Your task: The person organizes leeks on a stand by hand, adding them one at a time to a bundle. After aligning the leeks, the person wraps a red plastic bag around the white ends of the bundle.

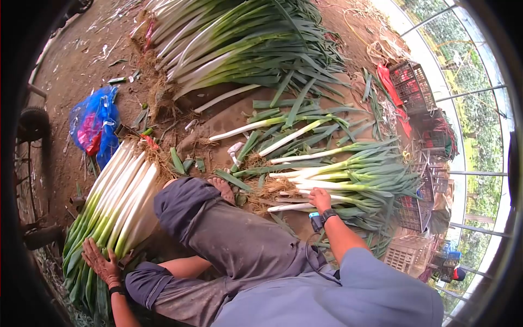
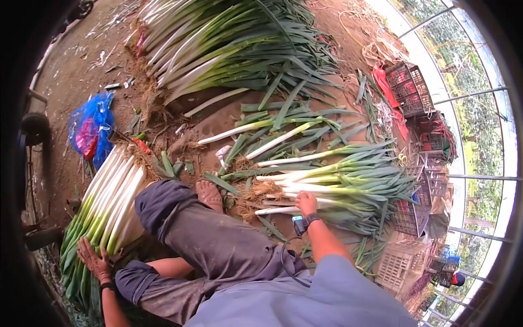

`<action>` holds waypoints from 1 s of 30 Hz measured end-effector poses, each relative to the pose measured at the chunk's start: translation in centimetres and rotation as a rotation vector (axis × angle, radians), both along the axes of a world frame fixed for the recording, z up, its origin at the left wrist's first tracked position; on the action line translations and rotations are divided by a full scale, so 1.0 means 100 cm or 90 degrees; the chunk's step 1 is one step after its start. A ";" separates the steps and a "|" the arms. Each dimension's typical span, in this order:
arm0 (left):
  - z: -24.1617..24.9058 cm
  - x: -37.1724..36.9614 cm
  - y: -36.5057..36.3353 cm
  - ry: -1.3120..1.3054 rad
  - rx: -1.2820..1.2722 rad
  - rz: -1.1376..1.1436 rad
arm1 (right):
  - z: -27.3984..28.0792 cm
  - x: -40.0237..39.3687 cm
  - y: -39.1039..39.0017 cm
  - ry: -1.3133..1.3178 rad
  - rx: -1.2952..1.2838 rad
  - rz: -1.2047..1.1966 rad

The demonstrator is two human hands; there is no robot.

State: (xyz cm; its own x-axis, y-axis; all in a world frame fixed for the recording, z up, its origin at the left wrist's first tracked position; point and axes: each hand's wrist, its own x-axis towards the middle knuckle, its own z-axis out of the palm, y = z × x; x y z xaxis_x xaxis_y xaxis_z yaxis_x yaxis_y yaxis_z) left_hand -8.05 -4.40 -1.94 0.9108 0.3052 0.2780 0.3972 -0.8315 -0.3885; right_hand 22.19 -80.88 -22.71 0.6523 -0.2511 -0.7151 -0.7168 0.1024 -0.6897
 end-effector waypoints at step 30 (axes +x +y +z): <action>0.029 0.020 -0.038 0.058 -0.141 0.146 | -0.145 0.196 -0.007 0.012 -0.358 0.395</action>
